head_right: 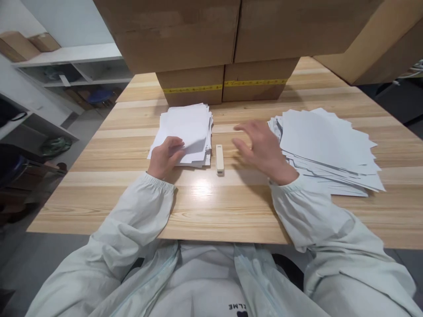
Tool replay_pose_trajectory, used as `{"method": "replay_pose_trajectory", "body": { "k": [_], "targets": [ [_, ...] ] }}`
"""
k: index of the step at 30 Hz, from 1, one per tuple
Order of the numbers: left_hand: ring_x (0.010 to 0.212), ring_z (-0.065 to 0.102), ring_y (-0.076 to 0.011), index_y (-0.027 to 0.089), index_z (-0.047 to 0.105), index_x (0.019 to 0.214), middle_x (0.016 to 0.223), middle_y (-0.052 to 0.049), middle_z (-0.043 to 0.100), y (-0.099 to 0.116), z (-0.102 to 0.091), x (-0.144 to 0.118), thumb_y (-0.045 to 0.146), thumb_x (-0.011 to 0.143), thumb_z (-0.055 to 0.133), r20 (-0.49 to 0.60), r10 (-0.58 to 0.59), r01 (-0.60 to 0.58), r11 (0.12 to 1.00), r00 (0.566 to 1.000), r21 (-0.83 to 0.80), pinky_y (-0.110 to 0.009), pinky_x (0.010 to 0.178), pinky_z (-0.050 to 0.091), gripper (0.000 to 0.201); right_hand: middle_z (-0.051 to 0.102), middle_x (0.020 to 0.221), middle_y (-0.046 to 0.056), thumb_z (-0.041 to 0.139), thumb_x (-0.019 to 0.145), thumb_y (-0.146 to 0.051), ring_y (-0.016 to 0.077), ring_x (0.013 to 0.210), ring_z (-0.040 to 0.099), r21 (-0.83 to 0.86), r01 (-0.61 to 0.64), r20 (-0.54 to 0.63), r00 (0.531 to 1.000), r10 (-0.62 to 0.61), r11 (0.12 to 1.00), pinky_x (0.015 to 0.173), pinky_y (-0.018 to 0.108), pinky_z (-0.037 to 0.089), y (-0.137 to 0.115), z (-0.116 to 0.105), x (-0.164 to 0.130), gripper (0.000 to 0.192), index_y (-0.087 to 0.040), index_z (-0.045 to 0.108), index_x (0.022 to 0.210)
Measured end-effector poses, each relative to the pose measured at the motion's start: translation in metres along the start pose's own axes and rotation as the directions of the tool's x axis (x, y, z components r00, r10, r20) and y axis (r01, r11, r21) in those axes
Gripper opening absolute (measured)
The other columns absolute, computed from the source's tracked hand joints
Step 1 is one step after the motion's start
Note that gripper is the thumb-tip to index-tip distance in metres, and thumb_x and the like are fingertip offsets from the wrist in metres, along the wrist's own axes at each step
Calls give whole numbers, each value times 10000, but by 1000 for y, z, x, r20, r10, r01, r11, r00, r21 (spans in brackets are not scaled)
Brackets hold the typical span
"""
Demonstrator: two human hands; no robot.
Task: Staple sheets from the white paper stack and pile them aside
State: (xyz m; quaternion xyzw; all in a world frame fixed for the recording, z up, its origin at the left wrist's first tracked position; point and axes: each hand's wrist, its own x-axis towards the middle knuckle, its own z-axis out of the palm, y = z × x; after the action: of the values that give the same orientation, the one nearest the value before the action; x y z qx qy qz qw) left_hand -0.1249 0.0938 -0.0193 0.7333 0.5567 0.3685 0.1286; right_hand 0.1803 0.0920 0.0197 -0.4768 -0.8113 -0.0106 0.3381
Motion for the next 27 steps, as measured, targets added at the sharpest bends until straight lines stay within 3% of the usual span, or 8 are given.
{"method": "replay_pose_trajectory", "body": {
  "k": [4, 8, 10, 15, 19, 23, 27],
  "targets": [
    [535, 546, -120, 237, 593, 1051, 580, 78, 604, -1, 3, 3, 157, 868, 566, -214, -104, 97, 994, 971, -46, -245, 611, 425, 201, 712, 1021, 88, 545, 940, -320, 274, 980, 648, 218, 62, 137, 986, -94, 974, 849, 425, 490, -29, 13, 19, 182, -227, 689, 1001],
    [532, 517, -111, 240, 577, 1262, 606, 77, 588, -4, 6, 5, 118, 865, 498, -339, -84, 60, 995, 937, -82, -229, 597, 409, 423, 709, 953, 82, 575, 911, -271, 234, 877, 632, 350, 65, 232, 960, -153, 934, 792, 377, 467, -41, 29, 35, 147, -203, 702, 939],
    [566, 548, -112, 239, 628, 1262, 672, 48, 649, -9, 6, 5, 89, 852, 471, -337, -38, 21, 998, 941, -52, -230, 614, 422, 463, 710, 964, 84, 600, 897, -259, 230, 882, 628, 361, 66, 279, 944, -176, 930, 794, 368, 462, -42, 42, 40, 133, -197, 713, 930],
    [766, 681, -159, 199, 782, 961, 915, -41, 774, -20, 6, 4, 32, 789, 473, -230, 52, -52, 999, 972, 8, -262, 711, 495, 391, 698, 1049, 118, 570, 920, -215, 266, 981, 617, 265, 170, 363, 894, -261, 949, 847, 395, 461, -34, 65, 40, 195, -196, 763, 906],
    [897, 715, -182, 190, 775, 1039, 1047, -55, 783, -19, 4, 2, 10, 797, 469, -192, 14, -19, 999, 981, -26, -290, 823, 537, 429, 656, 1235, 134, 505, 975, -258, 291, 1089, 584, 219, 284, 402, 845, -352, 933, 874, 421, 469, -33, 62, 33, 279, -234, 775, 1039],
    [938, 723, -186, 184, 771, 1067, 1080, -55, 783, -16, 3, 1, -1, 797, 472, -170, -10, 5, 1000, 985, -31, -299, 864, 549, 444, 515, 1497, 140, 490, 996, -334, 328, 1175, 535, 142, 383, 436, 803, -405, 913, 921, 480, 448, -42, 53, 29, 315, -248, 740, 1168],
    [979, 727, -189, 195, 767, 1070, 1105, -51, 781, -17, 4, 0, 23, 831, 468, -182, -24, 16, 999, 983, -49, -317, 892, 559, 420, 482, 1548, 113, 503, 990, -342, 341, 1157, 541, 105, 436, 462, 774, -432, 894, 929, 509, 435, -51, 52, 27, 300, -225, 721, 1160]
  ]
}}
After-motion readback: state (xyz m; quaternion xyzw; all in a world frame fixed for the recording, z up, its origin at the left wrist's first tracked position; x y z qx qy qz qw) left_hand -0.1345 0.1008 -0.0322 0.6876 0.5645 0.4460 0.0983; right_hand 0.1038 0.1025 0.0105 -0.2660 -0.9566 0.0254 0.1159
